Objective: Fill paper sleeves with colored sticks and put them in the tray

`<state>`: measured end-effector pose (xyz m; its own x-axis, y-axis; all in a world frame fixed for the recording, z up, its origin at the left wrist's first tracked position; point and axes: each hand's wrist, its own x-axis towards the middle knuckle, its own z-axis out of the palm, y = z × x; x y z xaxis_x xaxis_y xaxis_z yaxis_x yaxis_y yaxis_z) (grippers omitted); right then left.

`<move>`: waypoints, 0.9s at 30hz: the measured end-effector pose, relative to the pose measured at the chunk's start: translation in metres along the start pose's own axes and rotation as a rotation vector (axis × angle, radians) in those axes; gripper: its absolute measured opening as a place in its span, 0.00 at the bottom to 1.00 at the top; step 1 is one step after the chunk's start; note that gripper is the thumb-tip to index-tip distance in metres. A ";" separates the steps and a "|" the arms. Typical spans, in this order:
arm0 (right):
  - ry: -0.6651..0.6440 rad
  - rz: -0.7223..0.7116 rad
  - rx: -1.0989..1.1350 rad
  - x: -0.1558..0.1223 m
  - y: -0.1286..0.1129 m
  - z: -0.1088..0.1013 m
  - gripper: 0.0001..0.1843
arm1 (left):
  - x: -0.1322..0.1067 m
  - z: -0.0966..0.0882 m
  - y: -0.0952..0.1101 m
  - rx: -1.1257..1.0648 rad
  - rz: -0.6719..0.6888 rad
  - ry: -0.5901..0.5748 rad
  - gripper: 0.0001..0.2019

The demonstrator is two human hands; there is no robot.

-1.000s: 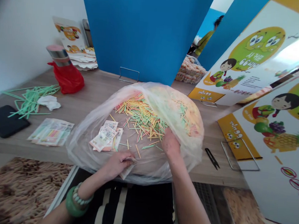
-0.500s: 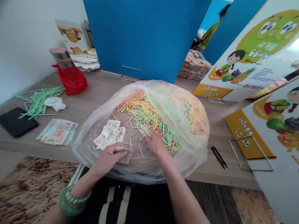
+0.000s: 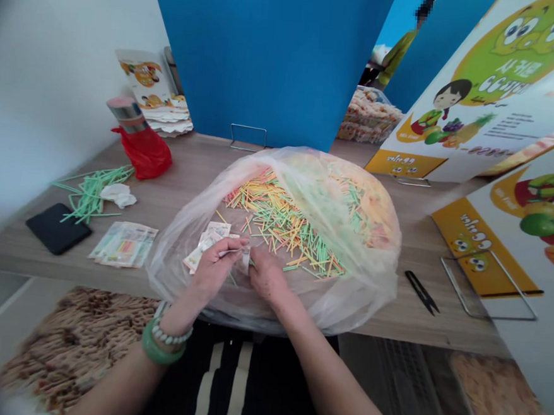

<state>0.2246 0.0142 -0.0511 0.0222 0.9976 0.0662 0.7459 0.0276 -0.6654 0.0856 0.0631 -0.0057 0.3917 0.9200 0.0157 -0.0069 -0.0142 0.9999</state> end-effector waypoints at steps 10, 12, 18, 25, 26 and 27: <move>0.116 0.247 0.586 0.002 -0.004 -0.031 0.15 | 0.017 -0.066 0.029 -0.252 -0.032 0.457 0.15; 0.152 0.223 0.679 0.003 -0.003 -0.029 0.11 | 0.025 -0.100 0.039 -0.007 0.024 0.508 0.14; 0.139 0.160 0.443 0.007 0.002 -0.010 0.14 | 0.045 -0.174 0.072 0.937 0.206 0.569 0.04; 0.107 0.013 0.365 -0.004 0.000 -0.003 0.20 | -0.001 -0.046 0.048 0.320 0.046 -0.150 0.02; 0.085 -0.021 0.334 -0.006 0.000 -0.004 0.19 | -0.004 -0.030 0.044 0.344 0.112 -0.225 0.04; 0.068 -0.048 0.298 -0.008 0.000 -0.004 0.17 | -0.006 -0.019 0.040 0.387 0.180 -0.306 0.06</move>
<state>0.2269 0.0060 -0.0481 0.0437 0.9883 0.1460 0.5193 0.1024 -0.8485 0.0655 0.0647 0.0347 0.6668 0.7340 0.1289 0.2188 -0.3582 0.9077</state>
